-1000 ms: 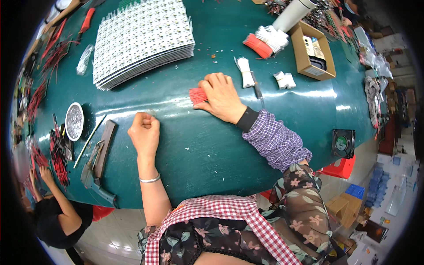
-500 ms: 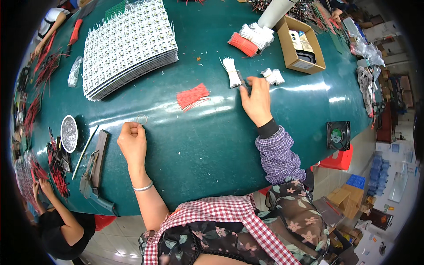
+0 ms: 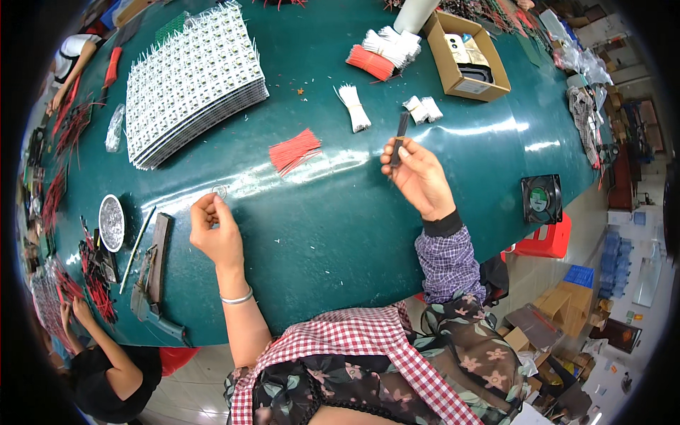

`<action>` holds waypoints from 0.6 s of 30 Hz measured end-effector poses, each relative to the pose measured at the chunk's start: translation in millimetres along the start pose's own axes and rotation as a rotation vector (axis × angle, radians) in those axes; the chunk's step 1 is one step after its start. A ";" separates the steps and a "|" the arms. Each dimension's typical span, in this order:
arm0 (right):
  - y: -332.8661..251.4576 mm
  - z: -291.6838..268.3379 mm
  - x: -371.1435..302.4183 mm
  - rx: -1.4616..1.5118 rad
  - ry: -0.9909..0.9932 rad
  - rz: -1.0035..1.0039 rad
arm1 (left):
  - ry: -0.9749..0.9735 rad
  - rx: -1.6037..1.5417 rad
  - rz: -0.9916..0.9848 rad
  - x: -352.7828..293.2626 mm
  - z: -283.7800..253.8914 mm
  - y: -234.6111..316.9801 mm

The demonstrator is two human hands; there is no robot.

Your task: Manually assemble and test LED components on circuit boards at a factory workbench.

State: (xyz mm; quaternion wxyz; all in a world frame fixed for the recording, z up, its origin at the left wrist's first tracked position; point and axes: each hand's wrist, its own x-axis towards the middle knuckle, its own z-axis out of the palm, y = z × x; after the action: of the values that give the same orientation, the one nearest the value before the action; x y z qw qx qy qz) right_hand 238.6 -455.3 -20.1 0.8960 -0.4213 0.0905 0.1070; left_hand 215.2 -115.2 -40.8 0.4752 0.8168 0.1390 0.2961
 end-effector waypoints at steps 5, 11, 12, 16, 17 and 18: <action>16.6 16.8 -11.4 0.227 -0.216 0.132 | -0.199 -0.058 0.081 -20.9 16.6 31.2; 29.1 45.6 -23.8 0.045 -0.219 0.279 | -0.466 -0.137 0.389 -39.2 42.7 77.7; 30.9 47.5 -26.0 0.010 -0.214 0.296 | -0.493 -0.152 0.447 -41.8 49.1 80.4; 39.6 55.0 -30.9 0.015 -0.191 0.312 | -0.523 -0.155 0.525 -48.9 63.8 89.3; 39.5 58.6 -32.5 -0.021 -0.161 0.315 | -0.523 -0.132 0.539 -50.7 65.8 88.5; 40.0 58.9 -32.9 -0.028 -0.158 0.312 | -0.522 -0.109 0.553 -51.7 66.8 88.1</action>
State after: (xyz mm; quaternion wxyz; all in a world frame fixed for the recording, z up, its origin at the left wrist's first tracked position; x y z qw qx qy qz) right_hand 200.5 -388.6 -4.1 0.8668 -0.4049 0.0827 0.2790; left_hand 211.0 -232.8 -8.3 0.4392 0.8450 -0.2284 0.2021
